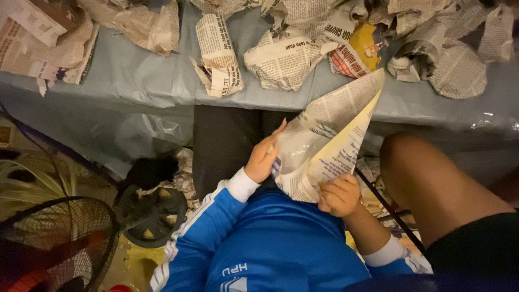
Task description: The person sits at a table covered with crumpled newspaper and wraps ceramic bowls in newspaper, pressing the paper around each bowl by hand. They place the wrapped bowls onto a white shelf unit and occasionally reach for new sheets of newspaper to continue wrapping.
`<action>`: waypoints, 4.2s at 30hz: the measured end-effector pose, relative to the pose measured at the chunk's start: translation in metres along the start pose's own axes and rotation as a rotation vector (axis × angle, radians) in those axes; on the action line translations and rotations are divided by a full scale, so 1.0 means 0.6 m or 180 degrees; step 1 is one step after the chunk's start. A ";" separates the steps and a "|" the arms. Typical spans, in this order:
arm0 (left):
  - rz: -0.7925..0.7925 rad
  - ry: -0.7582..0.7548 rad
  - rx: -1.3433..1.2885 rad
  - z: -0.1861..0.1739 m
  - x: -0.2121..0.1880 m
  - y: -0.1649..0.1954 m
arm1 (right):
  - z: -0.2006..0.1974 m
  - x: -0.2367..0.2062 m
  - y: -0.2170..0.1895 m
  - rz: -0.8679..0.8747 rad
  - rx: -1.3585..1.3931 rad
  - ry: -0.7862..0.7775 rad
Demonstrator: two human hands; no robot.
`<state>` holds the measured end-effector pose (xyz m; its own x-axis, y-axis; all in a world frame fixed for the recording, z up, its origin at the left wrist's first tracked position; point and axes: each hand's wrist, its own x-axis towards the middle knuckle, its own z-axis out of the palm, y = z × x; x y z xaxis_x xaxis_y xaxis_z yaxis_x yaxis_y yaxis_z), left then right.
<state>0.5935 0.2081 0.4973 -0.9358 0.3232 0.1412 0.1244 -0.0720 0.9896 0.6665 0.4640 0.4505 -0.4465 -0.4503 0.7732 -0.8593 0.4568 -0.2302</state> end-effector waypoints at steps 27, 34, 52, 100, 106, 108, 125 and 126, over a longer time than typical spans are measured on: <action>0.1609 -0.1554 0.2278 0.038 -0.046 -0.008 | -0.019 -0.049 -0.007 0.0852 0.0467 -0.0455; 0.2029 -0.1911 0.0882 0.012 -0.009 0.071 | -0.019 -0.051 -0.001 0.1099 0.0712 -0.0072; 0.1774 -0.1342 0.2150 0.053 -0.042 0.023 | -0.019 -0.057 -0.019 0.0664 0.0389 -0.0226; 0.1522 -0.2258 0.1420 -0.005 -0.058 0.035 | -0.073 0.058 0.062 0.1551 0.1616 -0.2379; 0.1431 -0.2264 0.1270 -0.010 -0.047 0.021 | -0.103 0.079 0.012 0.0796 0.1715 -0.2090; 0.1352 -0.2386 0.1499 -0.012 -0.045 0.020 | -0.095 0.084 0.001 0.0873 0.1560 -0.2058; 0.0735 -0.2112 0.0878 -0.033 -0.012 0.040 | -0.067 0.086 -0.025 0.1660 0.1191 -0.0825; 0.0769 -0.2119 0.0876 -0.035 -0.010 0.042 | -0.074 0.100 -0.024 0.1593 0.1114 -0.0971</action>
<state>0.5952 0.1846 0.5207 -0.4861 0.8358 0.2551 0.4602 -0.0034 0.8878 0.6633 0.4644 0.5264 -0.8174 -0.4690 0.3345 -0.5381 0.4144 -0.7340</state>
